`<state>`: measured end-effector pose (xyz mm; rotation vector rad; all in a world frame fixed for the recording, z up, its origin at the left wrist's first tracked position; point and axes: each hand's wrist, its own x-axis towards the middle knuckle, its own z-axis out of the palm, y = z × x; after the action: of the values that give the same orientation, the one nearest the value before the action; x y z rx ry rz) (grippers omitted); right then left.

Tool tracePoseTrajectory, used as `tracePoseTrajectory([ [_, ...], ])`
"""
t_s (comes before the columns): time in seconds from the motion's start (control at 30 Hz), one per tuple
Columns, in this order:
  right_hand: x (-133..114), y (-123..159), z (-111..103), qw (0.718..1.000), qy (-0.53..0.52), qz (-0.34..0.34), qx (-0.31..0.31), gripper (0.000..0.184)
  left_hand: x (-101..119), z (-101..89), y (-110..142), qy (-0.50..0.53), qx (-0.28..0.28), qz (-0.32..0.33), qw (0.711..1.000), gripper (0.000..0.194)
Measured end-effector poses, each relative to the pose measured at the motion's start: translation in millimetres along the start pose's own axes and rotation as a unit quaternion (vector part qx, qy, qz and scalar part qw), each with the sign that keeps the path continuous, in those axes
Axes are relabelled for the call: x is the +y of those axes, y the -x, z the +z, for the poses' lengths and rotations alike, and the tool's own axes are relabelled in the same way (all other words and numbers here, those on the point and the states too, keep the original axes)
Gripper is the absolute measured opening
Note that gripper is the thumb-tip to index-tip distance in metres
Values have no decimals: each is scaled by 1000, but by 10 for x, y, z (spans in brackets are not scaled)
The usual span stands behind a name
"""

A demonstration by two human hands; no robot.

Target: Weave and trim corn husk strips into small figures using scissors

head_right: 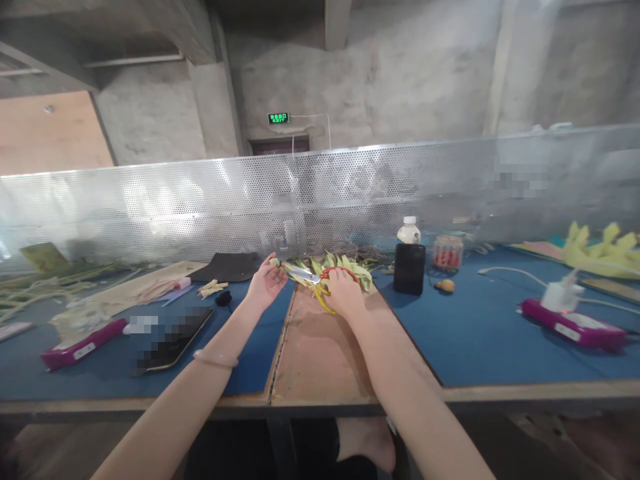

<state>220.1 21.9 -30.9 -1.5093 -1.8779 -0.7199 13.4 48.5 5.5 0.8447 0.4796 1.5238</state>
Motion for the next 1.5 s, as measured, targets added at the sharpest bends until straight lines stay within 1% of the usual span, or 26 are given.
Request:
tracePoseTrajectory([
  [0.13, -25, 7, -8, 1000, -5, -13, -13, 33, 1, -10, -4, 1, -11, 2, 1000, 52],
  [0.27, -28, 11, -14, 1000, -7, -15, -18, 33, 10, -19, 1, 0, -17, 8, 1000, 52],
  [0.67, -1, 0, -1, 1000, -5, 8, -2, 29, 35, 19, 46, -11, -15, 7, 1000, 54],
  [0.83, 1, 0, 16, 1000, -7, 17, 3, 30, 13, 30, 25, -20, -7, 13, 1000, 48],
  [1.0, 12, -1, 31, 1000, -13, 25, 5, 31, -30, 39, -15, -28, 18, 26, 999, 23],
  [1.2, 29, 4, 21, 1000, -19, 24, 4, 32, -50, 60, -7, -35, 14, 41, 998, 22],
  [1.5, -6, 9, 1, 1000, -21, 3, 1, 30, -7, 49, -20, -12, 19, 66, 998, 20],
])
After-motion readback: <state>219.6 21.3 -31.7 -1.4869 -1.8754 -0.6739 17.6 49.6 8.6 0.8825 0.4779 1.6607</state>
